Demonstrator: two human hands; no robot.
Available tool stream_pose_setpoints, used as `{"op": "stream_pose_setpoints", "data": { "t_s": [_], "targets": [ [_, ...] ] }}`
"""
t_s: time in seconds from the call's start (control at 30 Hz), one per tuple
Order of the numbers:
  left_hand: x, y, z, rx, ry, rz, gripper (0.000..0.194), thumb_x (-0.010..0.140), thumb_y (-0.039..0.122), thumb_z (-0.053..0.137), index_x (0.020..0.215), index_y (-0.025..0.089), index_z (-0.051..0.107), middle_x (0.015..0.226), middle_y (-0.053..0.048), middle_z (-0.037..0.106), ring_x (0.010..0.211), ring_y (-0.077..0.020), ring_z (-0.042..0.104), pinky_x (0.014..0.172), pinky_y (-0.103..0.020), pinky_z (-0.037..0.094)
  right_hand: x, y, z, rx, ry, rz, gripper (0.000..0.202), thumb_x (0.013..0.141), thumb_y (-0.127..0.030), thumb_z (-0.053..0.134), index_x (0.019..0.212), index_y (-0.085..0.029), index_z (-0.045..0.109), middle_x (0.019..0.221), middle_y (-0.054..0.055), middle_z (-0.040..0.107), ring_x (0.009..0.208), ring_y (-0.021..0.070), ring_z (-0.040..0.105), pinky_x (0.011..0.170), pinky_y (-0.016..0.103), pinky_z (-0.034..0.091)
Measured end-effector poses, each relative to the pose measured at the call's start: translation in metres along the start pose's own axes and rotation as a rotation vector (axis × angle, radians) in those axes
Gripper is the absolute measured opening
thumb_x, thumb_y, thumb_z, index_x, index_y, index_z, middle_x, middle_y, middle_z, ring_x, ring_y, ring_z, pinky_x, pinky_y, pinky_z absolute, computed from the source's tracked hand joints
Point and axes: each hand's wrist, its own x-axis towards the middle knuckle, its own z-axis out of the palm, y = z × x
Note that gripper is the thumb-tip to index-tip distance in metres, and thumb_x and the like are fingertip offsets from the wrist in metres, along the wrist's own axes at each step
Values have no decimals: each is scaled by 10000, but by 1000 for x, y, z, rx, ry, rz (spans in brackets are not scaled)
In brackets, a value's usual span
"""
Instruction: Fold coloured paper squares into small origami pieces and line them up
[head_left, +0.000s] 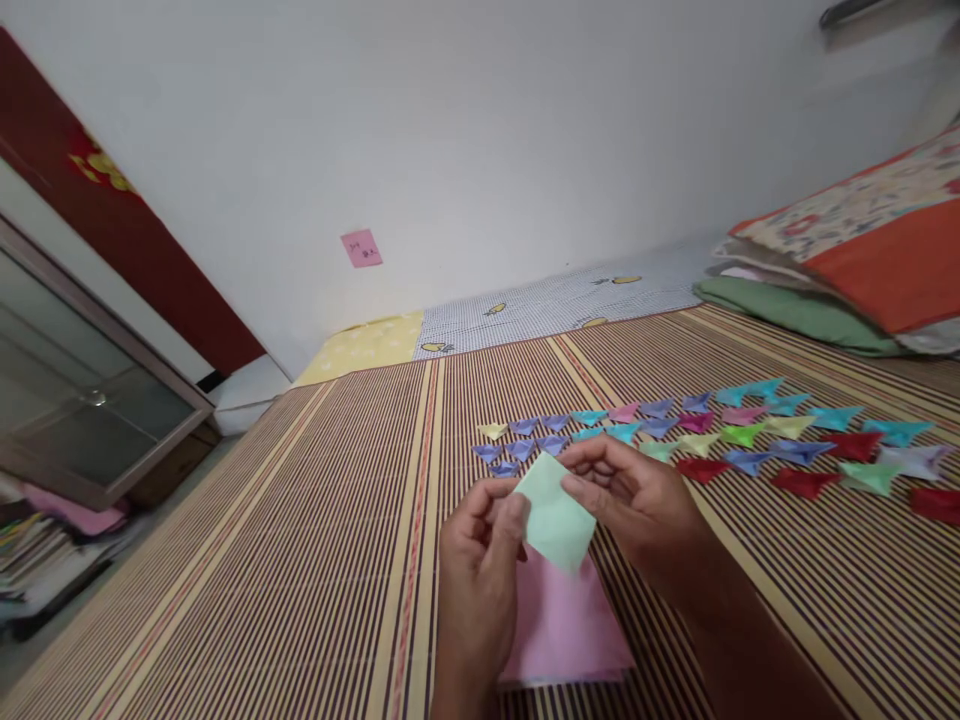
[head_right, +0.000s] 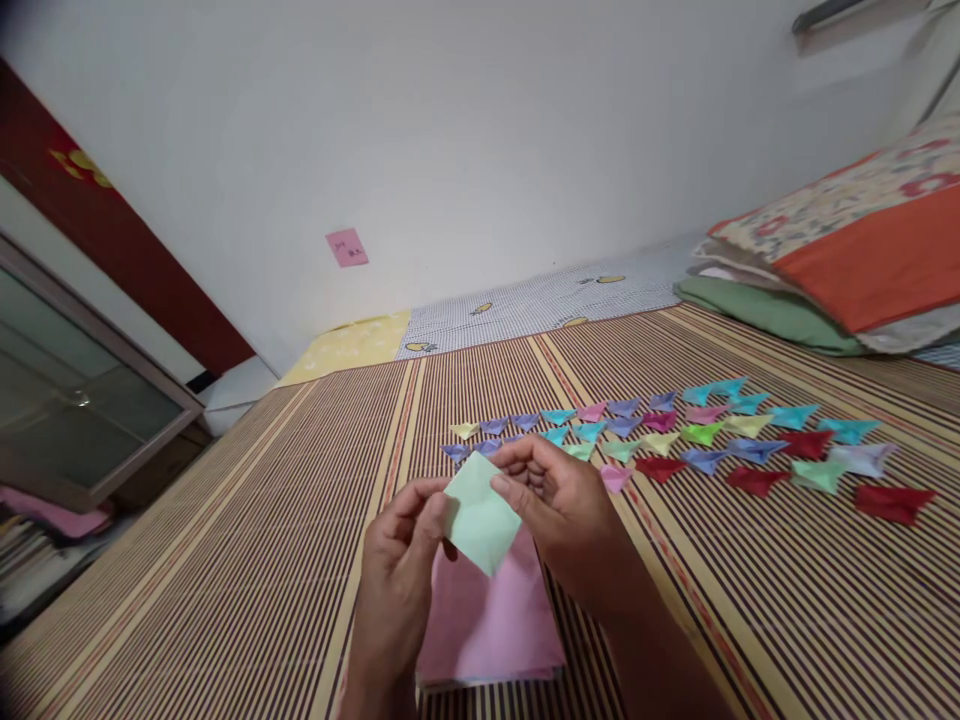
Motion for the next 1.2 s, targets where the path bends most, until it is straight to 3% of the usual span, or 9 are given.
{"op": "stream_pose_setpoints", "data": {
  "t_s": [0.1, 0.2, 0.47, 0.73, 1.03, 1.2],
  "targets": [
    [1, 0, -5, -166, -8, -52, 360, 974, 494, 608, 985, 161, 745, 766, -29, 666, 662, -128, 548, 622, -225, 449, -1, -3, 2, -22, -7, -4, 146, 890, -335, 727, 926, -203, 675, 821, 23, 687, 770, 167, 655, 686, 276, 529],
    [3, -1, -10, -290, -33, -112, 244, 904, 405, 737, 986, 176, 744, 850, -36, 700, 740, -137, 598, 691, -236, 475, -3, -8, 3, -78, -41, -13, 165, 899, -358, 716, 937, -199, 697, 826, 35, 702, 764, 175, 652, 680, 287, 522],
    [1, -2, -9, -335, -155, -103, 145, 923, 307, 728, 1002, 187, 746, 747, 11, 621, 653, -90, 517, 615, -194, 427, -9, -14, 11, -165, -30, -19, 149, 915, -359, 670, 897, -221, 722, 819, 18, 708, 679, 157, 617, 594, 264, 484],
    [-5, 5, -3, -207, -84, 10, 111, 911, 277, 732, 1005, 227, 764, 723, 22, 622, 648, -95, 550, 591, -183, 462, -12, -12, 15, -240, -78, -152, 153, 1000, -307, 541, 972, -243, 676, 845, 1, 689, 715, 152, 632, 630, 253, 484],
    [-8, 11, 3, -67, -16, 49, 109, 870, 257, 743, 961, 205, 714, 780, 1, 668, 680, -118, 599, 630, -211, 500, -9, -16, 14, -218, -171, -164, 179, 1017, -328, 522, 959, -230, 659, 921, 33, 678, 802, 180, 639, 683, 294, 512],
    [-9, 10, 0, 112, 54, 97, 161, 909, 240, 684, 1070, 238, 680, 912, -22, 701, 826, -161, 653, 689, -245, 512, -10, -19, 10, -211, -180, -256, 138, 1008, -314, 574, 983, -243, 689, 1017, 54, 695, 1014, 223, 668, 863, 340, 535]
  ]
}}
